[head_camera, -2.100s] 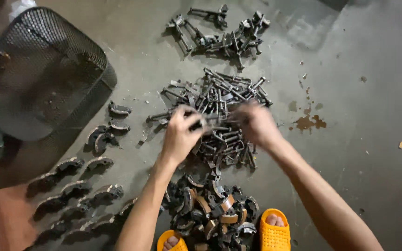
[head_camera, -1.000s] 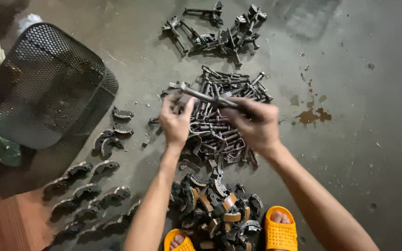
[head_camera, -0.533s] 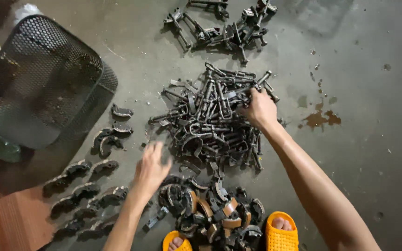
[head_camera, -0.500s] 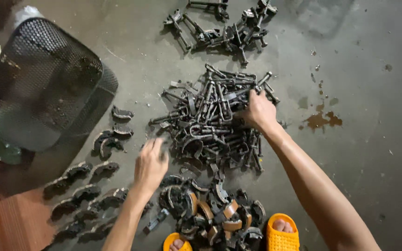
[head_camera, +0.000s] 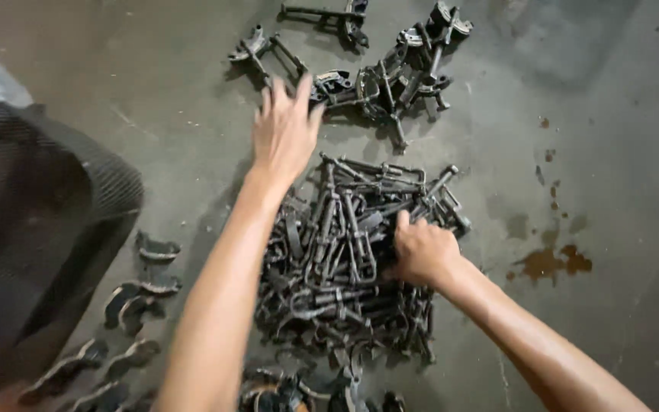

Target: The person sorts a pile of dark metal hardware parts on a concrete floor, picking up individual pieces and moving them into a black mesh basket. They handle the parts by hand, separating them from the main pile and placing them into the container.

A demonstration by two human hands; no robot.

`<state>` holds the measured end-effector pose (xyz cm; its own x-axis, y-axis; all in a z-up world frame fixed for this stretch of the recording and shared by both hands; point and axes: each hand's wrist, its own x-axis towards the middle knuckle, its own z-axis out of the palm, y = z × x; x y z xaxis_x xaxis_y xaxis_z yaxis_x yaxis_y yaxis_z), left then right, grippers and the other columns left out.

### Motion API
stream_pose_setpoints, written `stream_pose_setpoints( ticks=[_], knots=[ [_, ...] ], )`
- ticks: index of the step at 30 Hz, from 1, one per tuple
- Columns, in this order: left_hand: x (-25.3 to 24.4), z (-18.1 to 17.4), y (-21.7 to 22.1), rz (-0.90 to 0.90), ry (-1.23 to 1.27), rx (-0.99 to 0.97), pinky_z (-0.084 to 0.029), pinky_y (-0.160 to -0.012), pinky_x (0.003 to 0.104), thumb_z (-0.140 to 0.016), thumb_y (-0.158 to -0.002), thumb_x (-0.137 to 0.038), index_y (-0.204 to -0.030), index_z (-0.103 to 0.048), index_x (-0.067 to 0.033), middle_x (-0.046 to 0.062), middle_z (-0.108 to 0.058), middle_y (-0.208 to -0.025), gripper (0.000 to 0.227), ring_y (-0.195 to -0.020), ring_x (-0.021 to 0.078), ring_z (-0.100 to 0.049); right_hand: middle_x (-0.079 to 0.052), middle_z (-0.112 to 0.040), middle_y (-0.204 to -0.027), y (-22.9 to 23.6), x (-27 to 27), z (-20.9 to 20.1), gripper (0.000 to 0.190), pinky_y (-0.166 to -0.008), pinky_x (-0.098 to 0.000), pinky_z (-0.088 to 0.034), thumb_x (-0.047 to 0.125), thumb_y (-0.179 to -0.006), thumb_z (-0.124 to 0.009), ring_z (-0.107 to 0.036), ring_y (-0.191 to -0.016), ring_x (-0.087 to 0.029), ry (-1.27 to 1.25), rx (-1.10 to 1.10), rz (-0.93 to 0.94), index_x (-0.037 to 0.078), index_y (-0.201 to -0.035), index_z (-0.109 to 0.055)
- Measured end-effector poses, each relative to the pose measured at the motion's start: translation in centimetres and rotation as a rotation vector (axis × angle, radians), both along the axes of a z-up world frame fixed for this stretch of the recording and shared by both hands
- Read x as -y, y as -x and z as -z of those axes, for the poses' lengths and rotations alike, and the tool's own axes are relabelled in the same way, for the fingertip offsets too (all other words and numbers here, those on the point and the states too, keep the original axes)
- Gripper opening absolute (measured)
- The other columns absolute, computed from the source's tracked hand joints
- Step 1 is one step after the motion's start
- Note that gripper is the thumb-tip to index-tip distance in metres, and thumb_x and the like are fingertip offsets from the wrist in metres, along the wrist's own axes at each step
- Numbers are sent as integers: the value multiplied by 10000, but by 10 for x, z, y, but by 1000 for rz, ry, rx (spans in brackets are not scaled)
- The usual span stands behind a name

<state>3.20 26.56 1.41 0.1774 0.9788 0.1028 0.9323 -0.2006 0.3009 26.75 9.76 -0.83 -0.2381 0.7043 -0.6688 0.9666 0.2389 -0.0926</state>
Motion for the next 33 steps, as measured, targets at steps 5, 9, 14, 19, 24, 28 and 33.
stream_pose_setpoints(
  ticks=[5, 9, 14, 19, 24, 28, 33],
  knots=[
    [-56, 58, -38, -92, 250, -98, -349, -997, 804, -668, -960, -622, -1567, -325, -130, 409, -371, -1438, 854, -1304, 565, -422, -216, -679, -988, 4, -4, -4, 828, -675, -479, -628, 484, -768, -824, -753, -822, -388, 60, -14, 80, -29, -1247, -383],
    [-39, 17, -32, -146, 519, 162, -304, -1101, 735, -818, -891, -385, -1502, -451, -146, 431, -284, -1510, 752, -1429, 604, -307, -227, -681, -1053, 9, -5, -22, 612, -753, -529, -619, 337, -873, -618, -757, -901, -450, 84, -29, 80, -26, -1314, -397],
    [-23, 66, 2, -215, 701, 240, -402, -1115, 627, -991, -632, -358, -1426, -469, -32, 351, -524, -1395, 1005, -1346, 522, -492, -254, -680, -1056, 5, 0, 0, 756, -761, -570, -607, 360, -816, -652, -747, -926, -474, 32, -36, 68, -61, -1376, -369],
    [23, 30, 12, -297, 598, 319, -472, -1070, 577, -986, -611, -411, -1295, -615, 11, 300, -642, -1297, 885, -1268, 464, -585, -279, -695, -1040, 0, 20, 11, 602, -732, -574, -608, 140, -865, -477, -754, -888, -482, -211, -94, -11, -89, -1421, -446],
    [85, -100, 41, -231, 779, 1605, -566, -696, 279, -656, -857, -102, -1239, -484, 46, 159, -552, -1024, 444, -845, 183, -562, -220, -703, -946, -4, 28, 81, 405, -651, -527, -605, 256, -830, -540, -750, -766, -456, -325, -127, 99, -8, -1138, -537],
    [176, -170, 45, -366, 627, 1387, -411, -1132, 535, -750, -804, -422, -1366, -578, -70, 236, -584, -1389, 684, -1342, 386, -532, -235, -661, -1063, 23, 46, 28, 337, -666, -559, -609, 59, -866, -539, -745, -781, -487, -371, -123, 192, -42, -1184, -586],
    [273, -129, 64, -301, 153, 887, -531, -668, 314, -710, -946, -345, -906, -729, -178, 82, -690, -688, 173, -612, 165, -662, -246, -577, -1122, 25, 64, 27, 377, -686, -587, -617, 31, -905, -535, -738, -796, -513, -432, -217, 258, -37, -1275, -534]
  ],
)
